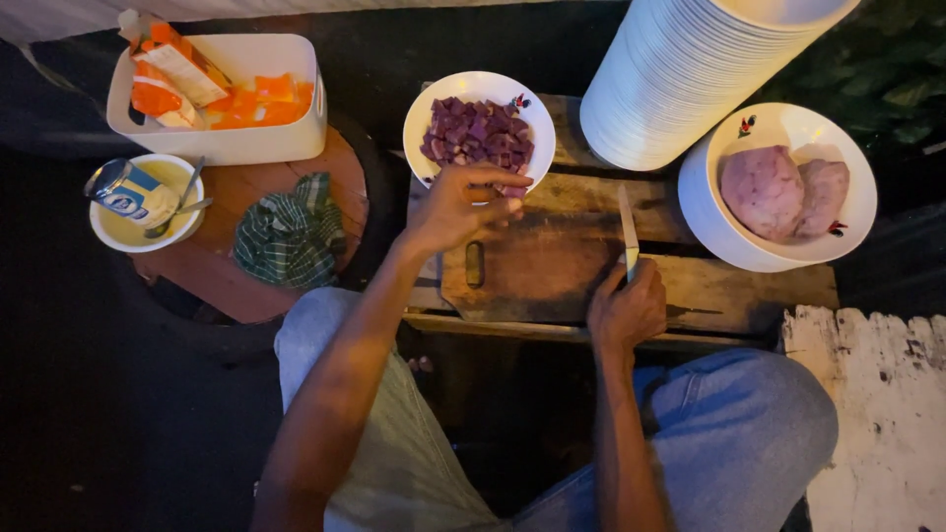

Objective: Cutting and dicing purple sweet potatoes on a wooden cutting board in a food preparation area.

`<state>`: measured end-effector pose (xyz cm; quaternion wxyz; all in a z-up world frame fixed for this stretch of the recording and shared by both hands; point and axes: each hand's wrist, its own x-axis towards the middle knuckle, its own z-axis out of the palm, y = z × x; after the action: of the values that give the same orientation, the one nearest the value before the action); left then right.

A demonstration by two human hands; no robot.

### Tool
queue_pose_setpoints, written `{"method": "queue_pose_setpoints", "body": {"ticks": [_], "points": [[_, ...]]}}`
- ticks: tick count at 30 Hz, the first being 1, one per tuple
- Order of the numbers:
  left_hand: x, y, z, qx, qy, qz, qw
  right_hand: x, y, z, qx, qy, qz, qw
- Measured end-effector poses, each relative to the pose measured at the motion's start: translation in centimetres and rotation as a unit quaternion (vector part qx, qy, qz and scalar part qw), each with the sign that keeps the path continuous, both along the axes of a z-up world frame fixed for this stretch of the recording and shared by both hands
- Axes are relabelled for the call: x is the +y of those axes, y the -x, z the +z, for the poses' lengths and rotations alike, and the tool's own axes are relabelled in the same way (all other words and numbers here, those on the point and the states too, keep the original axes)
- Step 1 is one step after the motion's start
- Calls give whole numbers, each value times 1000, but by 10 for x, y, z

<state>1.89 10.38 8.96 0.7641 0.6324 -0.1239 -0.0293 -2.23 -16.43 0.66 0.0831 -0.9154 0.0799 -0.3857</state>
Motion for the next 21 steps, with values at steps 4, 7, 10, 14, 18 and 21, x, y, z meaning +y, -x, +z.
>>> {"method": "queue_pose_setpoints", "body": {"ticks": [4, 7, 10, 14, 18, 21], "points": [[-1, -5, -1, -50, -35, -2, 998, -1, 0, -2, 0, 11, -3, 1000], [-6, -12, -12, -94, -73, 8, 993, 0, 0, -1, -3, 10, -6, 1000], [-13, -10, -15, -35, -46, 23, 998, 0, 1, 2, 23, -18, 1, 1000], [-31, 2, -30, -59, -101, 43, 992, -8, 4, 9, 82, -55, 31, 995], [-55, 16, -54, -82, -365, 37, 927, -16, 15, 24, 141, -264, 158, 941], [-87, 25, -67, -41, -320, 43, 946, 0, 33, 44, 200, -241, 190, 930]]}}
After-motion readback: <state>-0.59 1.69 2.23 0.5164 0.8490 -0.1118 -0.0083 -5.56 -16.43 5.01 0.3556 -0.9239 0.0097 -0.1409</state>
